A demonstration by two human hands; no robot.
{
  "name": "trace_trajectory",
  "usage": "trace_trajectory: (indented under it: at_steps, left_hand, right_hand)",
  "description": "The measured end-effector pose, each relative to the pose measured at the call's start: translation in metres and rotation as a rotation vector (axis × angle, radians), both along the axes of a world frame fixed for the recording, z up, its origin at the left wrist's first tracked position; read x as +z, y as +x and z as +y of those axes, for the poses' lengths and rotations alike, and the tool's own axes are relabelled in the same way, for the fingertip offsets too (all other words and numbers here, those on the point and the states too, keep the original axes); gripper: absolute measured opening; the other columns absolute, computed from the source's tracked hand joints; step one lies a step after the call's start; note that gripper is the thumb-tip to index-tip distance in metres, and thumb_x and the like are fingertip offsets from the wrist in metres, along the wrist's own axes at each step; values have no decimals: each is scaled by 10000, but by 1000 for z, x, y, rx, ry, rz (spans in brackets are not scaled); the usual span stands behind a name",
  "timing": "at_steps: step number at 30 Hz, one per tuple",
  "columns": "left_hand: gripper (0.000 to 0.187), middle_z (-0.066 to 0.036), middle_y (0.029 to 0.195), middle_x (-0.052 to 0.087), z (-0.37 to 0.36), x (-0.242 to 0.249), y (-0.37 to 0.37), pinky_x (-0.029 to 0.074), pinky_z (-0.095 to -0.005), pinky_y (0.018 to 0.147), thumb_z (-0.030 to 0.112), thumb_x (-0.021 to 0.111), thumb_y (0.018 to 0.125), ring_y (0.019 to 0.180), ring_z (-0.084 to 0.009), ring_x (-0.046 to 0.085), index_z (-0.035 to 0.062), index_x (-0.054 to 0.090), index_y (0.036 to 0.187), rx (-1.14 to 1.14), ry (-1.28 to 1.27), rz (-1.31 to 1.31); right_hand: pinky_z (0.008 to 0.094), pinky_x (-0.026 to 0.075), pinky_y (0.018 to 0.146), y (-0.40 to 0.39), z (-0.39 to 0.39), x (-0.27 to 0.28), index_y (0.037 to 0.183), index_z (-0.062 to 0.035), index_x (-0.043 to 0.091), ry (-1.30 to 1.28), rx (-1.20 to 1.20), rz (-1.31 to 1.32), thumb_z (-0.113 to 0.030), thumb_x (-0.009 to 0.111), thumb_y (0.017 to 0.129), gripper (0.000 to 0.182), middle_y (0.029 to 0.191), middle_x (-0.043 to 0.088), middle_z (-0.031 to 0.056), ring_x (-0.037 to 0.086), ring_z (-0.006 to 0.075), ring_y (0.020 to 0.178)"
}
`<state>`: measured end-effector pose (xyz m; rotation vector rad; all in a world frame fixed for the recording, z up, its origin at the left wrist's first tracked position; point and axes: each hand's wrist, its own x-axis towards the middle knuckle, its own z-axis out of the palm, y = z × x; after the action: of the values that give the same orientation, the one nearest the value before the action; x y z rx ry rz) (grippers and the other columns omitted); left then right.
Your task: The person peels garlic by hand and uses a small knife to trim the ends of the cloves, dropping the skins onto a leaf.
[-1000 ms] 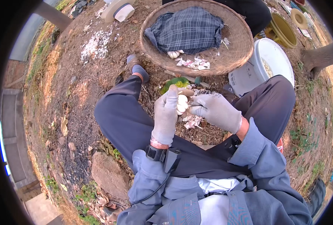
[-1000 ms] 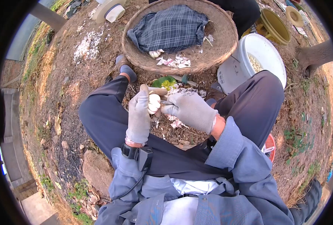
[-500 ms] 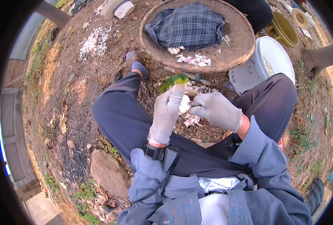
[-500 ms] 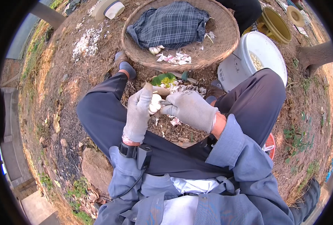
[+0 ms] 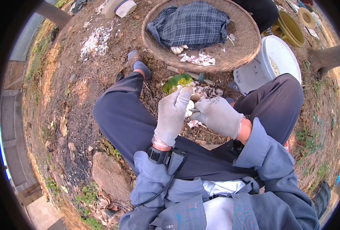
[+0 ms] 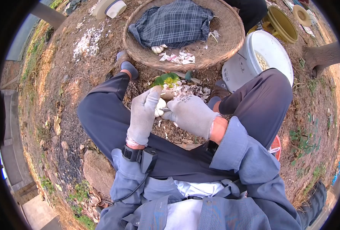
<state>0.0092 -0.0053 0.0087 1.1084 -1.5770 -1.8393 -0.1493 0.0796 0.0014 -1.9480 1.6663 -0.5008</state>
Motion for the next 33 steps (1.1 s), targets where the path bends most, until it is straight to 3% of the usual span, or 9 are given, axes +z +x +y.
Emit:
trace_trajectory:
  at_steps: [3,6,11,15,17,22,33]
  left_hand:
    - [477,-86,885,774,-1,-5,1,551,-278,727,367,559,1097,794,-123,704,-52,779,1042,12,-52,-31]
    - [486,-68,827,760,-2,-7,2,529,-262,645,377,551,1098,728,-104,685,-42,787,1025,6,-75,-52]
    - [511,-28,756,723,-3,3,4,441,-233,497,396,539,1102,598,-65,616,-37,791,1001,0,124,-113]
    - [517,-20,743,714,-2,-1,4,431,-226,480,407,538,1101,574,-59,598,-29,793,991,9,156,-115]
    - [540,-1,707,668,-2,-11,3,363,-196,418,466,508,1100,499,-44,521,4,782,1037,22,147,-85]
    - [513,-7,745,702,-4,-8,5,397,-211,433,442,521,1100,535,-56,574,14,794,1020,25,342,-102]
    - [570,36,739,669,-9,-18,7,356,-164,402,530,459,1104,495,-30,502,48,763,1106,26,619,6]
  right_hand:
    - [483,563,693,2,-1,0,971,-28,710,-3,10,28,-345,659,996,322,814,709,184,718,393,775]
    - [482,564,685,4,-1,1,962,-27,713,3,11,45,-325,673,985,302,797,709,179,719,387,762]
    - [479,563,664,8,-2,2,900,-23,723,-46,-2,76,-303,697,958,287,767,706,173,721,373,729]
    - [475,562,650,8,-2,2,848,-23,727,-58,-5,122,-260,698,942,256,752,705,176,722,370,714]
    - [470,562,645,8,-1,0,842,-24,728,-54,-2,132,-235,691,935,234,752,709,172,724,365,712]
    - [446,565,627,8,1,5,845,-46,734,-110,35,244,-148,659,879,131,755,715,135,735,328,704]
    - [449,565,641,12,2,8,902,-81,734,-87,-22,269,-178,651,916,129,804,713,126,739,325,772]
